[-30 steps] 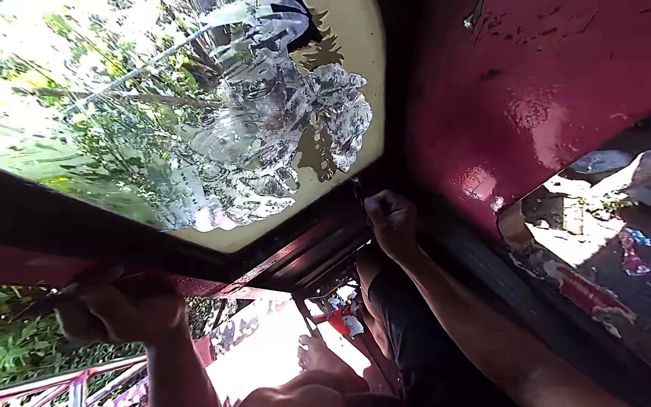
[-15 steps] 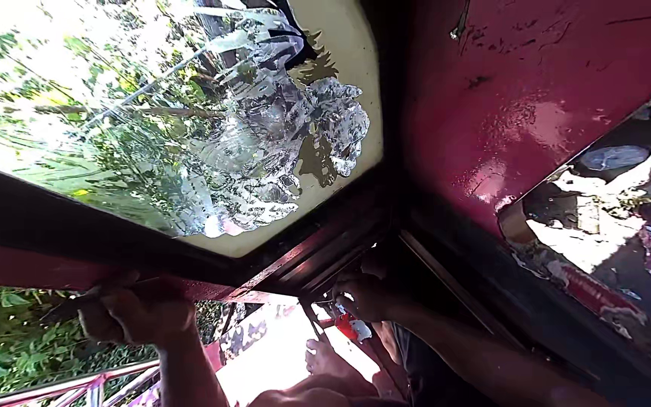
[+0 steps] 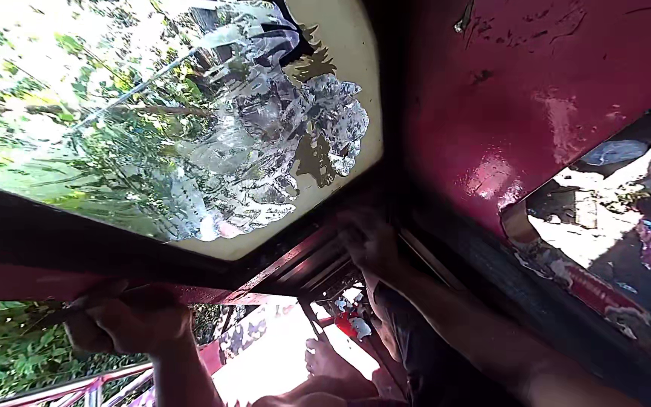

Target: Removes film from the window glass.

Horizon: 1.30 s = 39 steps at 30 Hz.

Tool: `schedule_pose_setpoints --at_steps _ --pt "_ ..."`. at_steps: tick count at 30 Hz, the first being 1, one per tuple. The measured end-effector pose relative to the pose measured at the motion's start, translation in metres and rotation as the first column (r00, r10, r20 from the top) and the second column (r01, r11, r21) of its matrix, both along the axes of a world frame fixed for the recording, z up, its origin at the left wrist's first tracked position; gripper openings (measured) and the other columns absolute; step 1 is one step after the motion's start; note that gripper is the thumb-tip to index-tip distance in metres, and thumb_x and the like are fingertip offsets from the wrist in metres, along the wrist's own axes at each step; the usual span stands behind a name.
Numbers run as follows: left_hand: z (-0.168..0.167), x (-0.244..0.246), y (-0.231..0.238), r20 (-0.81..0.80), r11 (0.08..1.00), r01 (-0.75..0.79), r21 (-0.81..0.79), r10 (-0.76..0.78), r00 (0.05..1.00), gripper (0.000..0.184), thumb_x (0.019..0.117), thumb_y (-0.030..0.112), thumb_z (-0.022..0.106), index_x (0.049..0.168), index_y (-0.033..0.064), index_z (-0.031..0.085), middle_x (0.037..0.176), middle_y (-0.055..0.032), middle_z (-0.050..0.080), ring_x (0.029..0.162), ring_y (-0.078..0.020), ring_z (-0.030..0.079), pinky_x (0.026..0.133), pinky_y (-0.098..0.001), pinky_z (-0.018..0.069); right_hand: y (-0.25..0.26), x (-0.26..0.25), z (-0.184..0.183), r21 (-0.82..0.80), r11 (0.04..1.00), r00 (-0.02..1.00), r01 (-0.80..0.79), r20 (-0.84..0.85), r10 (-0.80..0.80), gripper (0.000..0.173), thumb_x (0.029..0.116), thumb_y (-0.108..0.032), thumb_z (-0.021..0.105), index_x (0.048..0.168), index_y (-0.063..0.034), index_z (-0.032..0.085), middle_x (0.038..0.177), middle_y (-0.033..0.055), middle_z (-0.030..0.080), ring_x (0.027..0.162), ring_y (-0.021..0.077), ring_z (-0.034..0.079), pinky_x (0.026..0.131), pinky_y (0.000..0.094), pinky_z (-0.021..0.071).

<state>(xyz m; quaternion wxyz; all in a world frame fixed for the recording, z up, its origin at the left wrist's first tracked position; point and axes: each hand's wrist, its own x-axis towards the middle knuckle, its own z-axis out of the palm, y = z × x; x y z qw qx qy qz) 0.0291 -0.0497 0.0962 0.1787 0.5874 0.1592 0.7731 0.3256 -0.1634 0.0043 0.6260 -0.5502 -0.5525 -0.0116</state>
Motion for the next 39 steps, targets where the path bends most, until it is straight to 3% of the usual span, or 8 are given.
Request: schedule_pose_setpoints --at_steps 1,3,6,14,18,29,33,39 --pt "0.000 0.000 0.000 0.006 1.000 -0.008 -0.007 0.008 1.000 0.025 0.1029 0.012 0.042 0.092 0.0123 0.064 0.087 0.0057 0.069 0.087 -0.0075 0.068 0.082 -0.0295 0.0571 0.010 0.014 0.014 0.079 0.995 0.997 0.062 0.034 -0.065 0.031 0.0891 -0.008 0.068 0.118 0.0018 0.072 0.105 0.0158 0.073 0.088 0.0202 0.070 0.078 0.0343 0.0597" --pt "0.001 0.001 -0.001 0.007 0.999 -0.027 -0.018 0.027 1.000 0.025 0.1033 0.014 0.043 0.092 0.0102 0.065 0.087 0.0046 0.069 0.088 -0.0082 0.068 0.083 -0.0302 0.0567 0.034 0.034 0.032 0.205 0.965 0.984 0.162 0.036 -0.173 0.043 0.0890 -0.010 0.070 0.129 0.0044 0.067 0.104 0.0177 0.065 0.077 0.0160 0.061 0.066 0.0271 0.0529" --pt "0.002 0.001 -0.001 -0.008 0.999 -0.037 -0.014 0.037 0.999 0.024 0.1046 0.018 0.046 0.093 0.0120 0.066 0.088 0.0064 0.070 0.089 -0.0065 0.068 0.083 -0.0288 0.0567 0.054 0.042 0.043 0.218 0.953 0.974 0.210 0.042 -0.224 0.051 0.0896 -0.015 0.073 0.136 0.0025 0.064 0.108 0.0209 0.061 0.075 0.0170 0.060 0.063 0.0266 0.0528" --pt "0.001 0.001 -0.003 0.022 0.996 -0.068 -0.062 0.069 0.997 0.026 0.1034 0.009 0.034 0.096 0.0081 0.060 0.089 0.0053 0.068 0.091 -0.0073 0.067 0.086 -0.0303 0.0561 0.066 0.042 0.035 0.315 0.930 0.982 0.191 -0.066 -0.180 0.027 0.0901 -0.008 0.071 0.115 0.0030 0.073 0.104 0.0176 0.061 0.076 0.0091 0.059 0.066 0.0172 0.0521" --pt "-0.001 0.002 -0.005 0.057 0.989 -0.108 -0.105 0.115 0.992 0.029 0.1024 0.004 0.028 0.099 0.0025 0.057 0.088 0.0014 0.066 0.090 -0.0098 0.067 0.086 -0.0317 0.0565 0.066 0.038 0.039 0.275 0.947 0.967 0.163 -0.236 -0.097 0.023 0.0909 -0.005 0.070 0.111 0.0070 0.069 0.100 0.0138 0.063 0.068 0.0056 0.058 0.059 0.0168 0.0515" --pt "-0.001 0.001 -0.004 0.060 0.991 -0.108 -0.078 0.113 0.992 0.028 0.1029 0.005 0.029 0.100 0.0015 0.056 0.089 0.0018 0.066 0.091 -0.0085 0.066 0.087 -0.0305 0.0557 0.068 -0.002 0.078 0.045 0.954 0.746 0.295 -0.634 -0.201 0.010 0.0919 -0.008 0.067 0.099 -0.0015 0.070 0.090 0.0040 0.061 0.074 0.0043 0.056 0.066 0.0170 0.0479" --pt "0.001 0.000 -0.003 0.039 0.996 -0.061 -0.058 0.064 0.997 0.025 0.1039 0.008 0.036 0.096 0.0034 0.059 0.087 0.0017 0.067 0.089 -0.0094 0.067 0.085 -0.0308 0.0560 0.071 -0.009 0.082 0.015 0.941 0.756 0.337 -0.600 -0.261 0.011 0.0970 -0.008 0.059 0.099 0.0002 0.066 0.084 0.0033 0.057 0.069 0.0042 0.053 0.063 0.0177 0.0463" --pt "0.002 0.003 -0.003 0.073 0.998 -0.037 -0.059 0.042 0.996 0.024 0.1030 0.005 0.033 0.099 0.0008 0.056 0.087 -0.0012 0.065 0.089 -0.0122 0.067 0.085 -0.0333 0.0563 0.084 -0.013 0.077 0.036 0.908 0.781 0.417 -0.525 -0.338 0.013 0.0969 -0.009 0.054 0.097 0.0003 0.063 0.085 0.0071 0.057 0.074 0.0126 0.056 0.067 0.0256 0.0487"
